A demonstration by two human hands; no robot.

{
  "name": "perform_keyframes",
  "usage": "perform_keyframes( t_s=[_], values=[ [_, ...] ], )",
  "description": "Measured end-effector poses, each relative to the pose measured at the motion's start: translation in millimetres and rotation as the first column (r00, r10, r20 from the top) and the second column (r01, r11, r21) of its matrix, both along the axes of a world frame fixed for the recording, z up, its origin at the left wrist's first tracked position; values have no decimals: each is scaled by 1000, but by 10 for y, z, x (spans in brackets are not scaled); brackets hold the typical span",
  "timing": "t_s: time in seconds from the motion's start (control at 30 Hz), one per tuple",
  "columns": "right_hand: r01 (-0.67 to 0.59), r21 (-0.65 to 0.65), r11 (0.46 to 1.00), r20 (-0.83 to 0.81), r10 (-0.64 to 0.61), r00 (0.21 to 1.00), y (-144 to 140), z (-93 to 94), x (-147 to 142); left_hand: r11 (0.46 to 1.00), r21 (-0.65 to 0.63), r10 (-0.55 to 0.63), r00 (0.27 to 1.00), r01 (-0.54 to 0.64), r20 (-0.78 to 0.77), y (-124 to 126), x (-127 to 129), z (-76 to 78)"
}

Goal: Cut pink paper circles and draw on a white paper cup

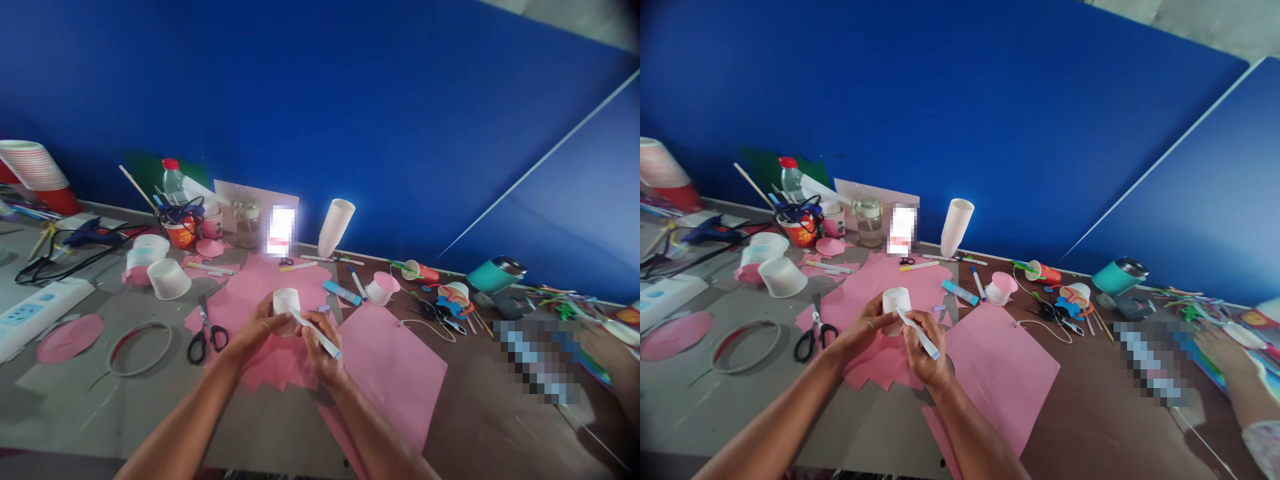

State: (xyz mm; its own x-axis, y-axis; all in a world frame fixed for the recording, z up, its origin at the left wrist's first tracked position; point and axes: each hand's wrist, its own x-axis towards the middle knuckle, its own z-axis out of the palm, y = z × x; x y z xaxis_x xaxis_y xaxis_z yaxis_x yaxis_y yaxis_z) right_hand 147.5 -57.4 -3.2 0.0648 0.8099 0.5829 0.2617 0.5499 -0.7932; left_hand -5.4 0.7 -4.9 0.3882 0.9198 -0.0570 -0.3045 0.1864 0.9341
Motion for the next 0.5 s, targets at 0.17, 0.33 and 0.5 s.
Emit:
perform_keyframes(
  t_s=[0.17,0.33,0.5],
  values=[
    [-5,-5,1000,3,5,1000,-4,23,-2,1000,5,-2,1000,2,-11,-7,-3,11],
    [50,-21,999,-36,-51,998,-9,53,0,1000,-9,14,1000,-14,-2,-6,-3,19],
    [99,-58,993,-96,-104,990,35,28,15,999,-18,28,1000,-28,14,-2,11,26]
  ],
)
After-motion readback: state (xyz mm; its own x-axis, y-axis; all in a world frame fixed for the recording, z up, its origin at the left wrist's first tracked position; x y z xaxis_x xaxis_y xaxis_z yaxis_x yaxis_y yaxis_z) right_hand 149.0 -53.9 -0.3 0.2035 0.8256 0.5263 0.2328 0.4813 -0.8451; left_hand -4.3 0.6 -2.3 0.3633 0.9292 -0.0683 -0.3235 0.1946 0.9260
